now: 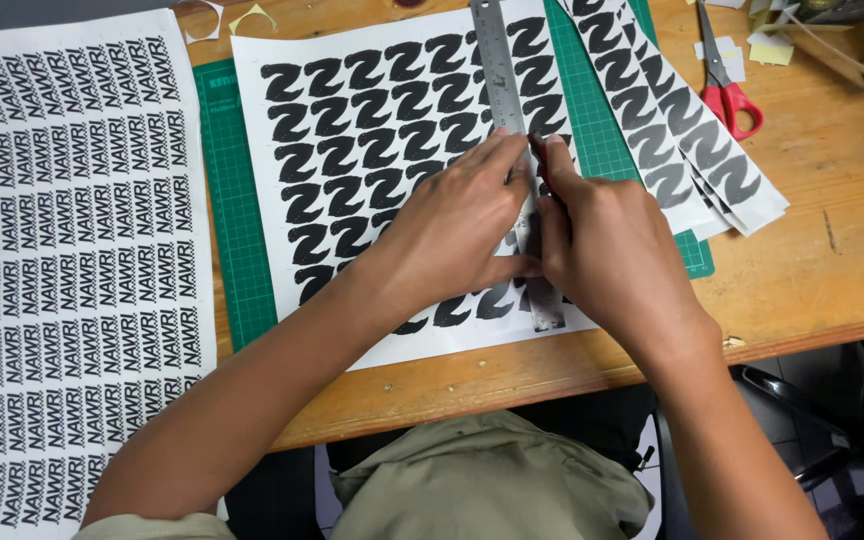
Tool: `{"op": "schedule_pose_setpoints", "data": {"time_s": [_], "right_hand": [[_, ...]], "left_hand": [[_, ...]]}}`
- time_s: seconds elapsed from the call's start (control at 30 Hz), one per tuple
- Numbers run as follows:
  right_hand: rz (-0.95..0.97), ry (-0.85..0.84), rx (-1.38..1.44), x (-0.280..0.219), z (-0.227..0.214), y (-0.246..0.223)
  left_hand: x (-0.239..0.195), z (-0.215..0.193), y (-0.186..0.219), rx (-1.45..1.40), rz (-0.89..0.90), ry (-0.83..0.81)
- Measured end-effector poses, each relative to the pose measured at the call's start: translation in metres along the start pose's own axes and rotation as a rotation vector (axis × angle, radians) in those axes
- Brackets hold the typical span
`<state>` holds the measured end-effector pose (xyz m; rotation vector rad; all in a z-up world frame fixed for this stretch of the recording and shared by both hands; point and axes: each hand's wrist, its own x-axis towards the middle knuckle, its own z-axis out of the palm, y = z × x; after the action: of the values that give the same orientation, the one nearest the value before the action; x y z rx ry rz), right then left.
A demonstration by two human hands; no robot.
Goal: The person uses a red utility knife and a metal ruler to cut strips from a sheet of paper printed with black 'Z' patterns on a green cutting mat. They repeatedly align the ruler, cut along its edge, and remove the cut strips, stacking them to the side.
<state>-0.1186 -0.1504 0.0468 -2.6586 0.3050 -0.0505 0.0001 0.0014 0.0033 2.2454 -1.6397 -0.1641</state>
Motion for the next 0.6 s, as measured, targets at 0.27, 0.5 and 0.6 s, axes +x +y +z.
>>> {"op": "schedule_pose_setpoints", "data": {"time_s": [0.27, 0.5, 0.6], "right_hand": [[-0.045, 0.035, -0.086, -0.015, 0.011, 0.002], [0.023, 0.020, -0.065, -0.041, 0.007, -0.007], [0.010, 0.014, -0.081, -0.060, 0.010, -0.004]], "left_hand": [[0.001, 0.005, 0.000, 0.033, -0.017, -0.016], [0.002, 0.006, 0.000, 0.071, -0.003, 0.000], [0.002, 0.003, 0.002, 0.077, 0.011, 0.046]]}}
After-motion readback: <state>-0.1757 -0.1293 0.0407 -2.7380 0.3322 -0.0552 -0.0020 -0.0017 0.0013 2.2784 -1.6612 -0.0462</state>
